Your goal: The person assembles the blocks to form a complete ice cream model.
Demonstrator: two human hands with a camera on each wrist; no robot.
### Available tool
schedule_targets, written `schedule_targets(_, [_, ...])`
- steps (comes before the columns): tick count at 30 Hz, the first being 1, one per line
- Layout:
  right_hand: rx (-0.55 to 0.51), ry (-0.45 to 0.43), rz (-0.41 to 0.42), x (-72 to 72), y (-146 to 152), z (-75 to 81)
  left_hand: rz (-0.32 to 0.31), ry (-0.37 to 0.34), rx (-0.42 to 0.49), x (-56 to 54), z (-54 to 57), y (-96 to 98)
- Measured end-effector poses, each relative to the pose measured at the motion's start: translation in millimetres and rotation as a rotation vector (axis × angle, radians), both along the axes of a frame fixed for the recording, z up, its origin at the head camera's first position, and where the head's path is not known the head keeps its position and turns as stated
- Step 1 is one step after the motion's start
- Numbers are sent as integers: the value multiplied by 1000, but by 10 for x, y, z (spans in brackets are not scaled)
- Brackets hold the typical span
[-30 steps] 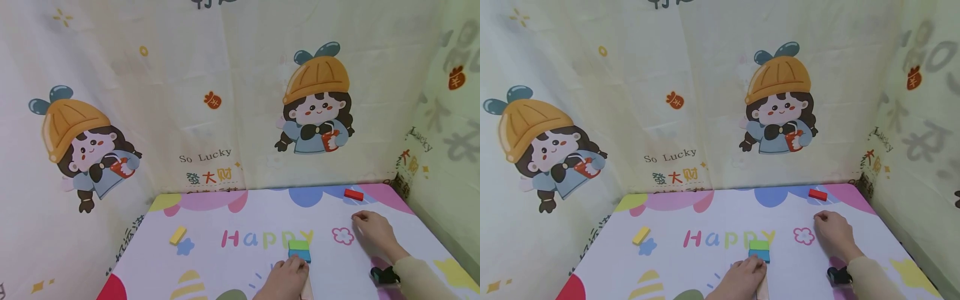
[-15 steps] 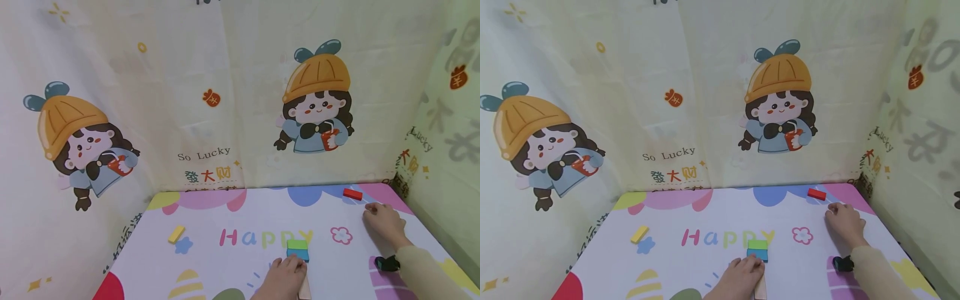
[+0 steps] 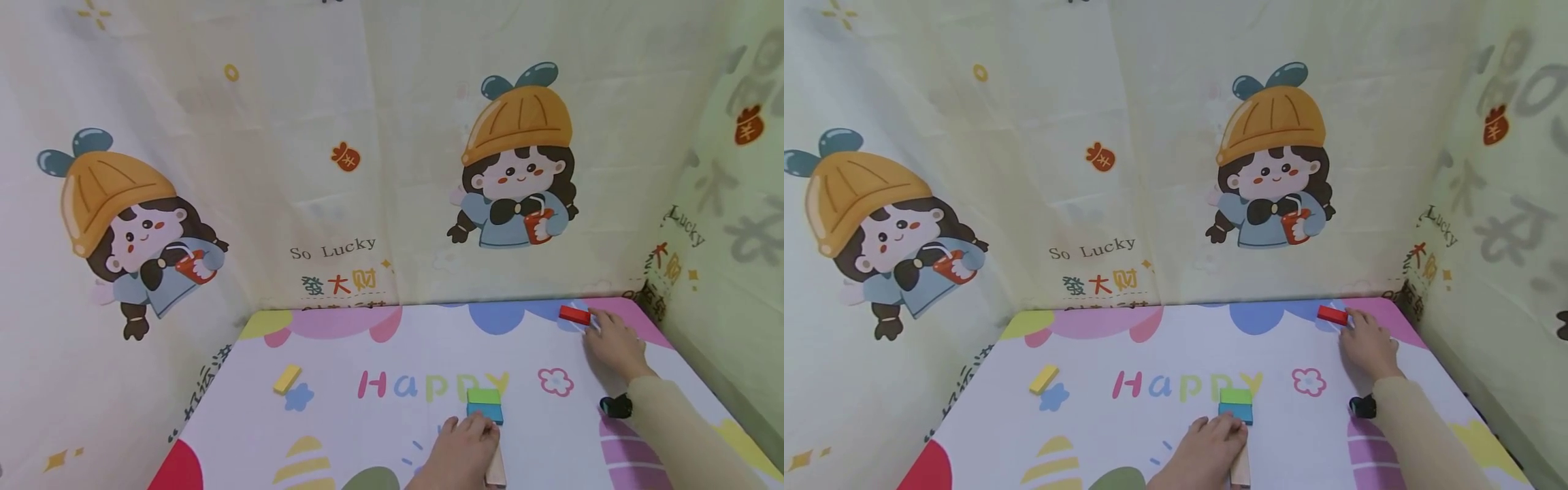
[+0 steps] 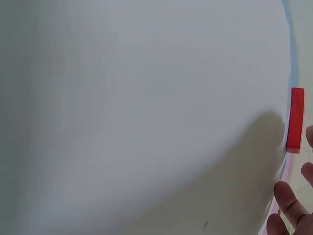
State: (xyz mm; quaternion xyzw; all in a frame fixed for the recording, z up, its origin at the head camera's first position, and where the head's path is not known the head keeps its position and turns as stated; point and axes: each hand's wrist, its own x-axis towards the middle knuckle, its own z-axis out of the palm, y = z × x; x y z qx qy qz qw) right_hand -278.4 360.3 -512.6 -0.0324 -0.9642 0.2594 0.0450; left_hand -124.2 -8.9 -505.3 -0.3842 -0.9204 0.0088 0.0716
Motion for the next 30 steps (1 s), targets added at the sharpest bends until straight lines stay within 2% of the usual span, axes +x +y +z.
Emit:
schedule_targets(3, [23,-18,6,-49,-9,7,6,-24,-6,-1,20,1])
schedule_targets(6, [58,-33,1,-75,-10,-2,14,-77,-25,-2,44,0])
schedule_targets(10, [58,-20,-26,-98,-14,-21,13,-106,-44,-7,51,-13])
schedule_targets(18, [-53,50,-104,-108,-75,-27,21,-110,-56,-16,69,-26])
schedule_targets(24, [-85,42,-157,-100,-108,-26,10,-103,-55,-28,58,-26])
schedule_targets(30, [-98,-14,-173,-92,-147,30,7,-75,-69,-27,25,-24])
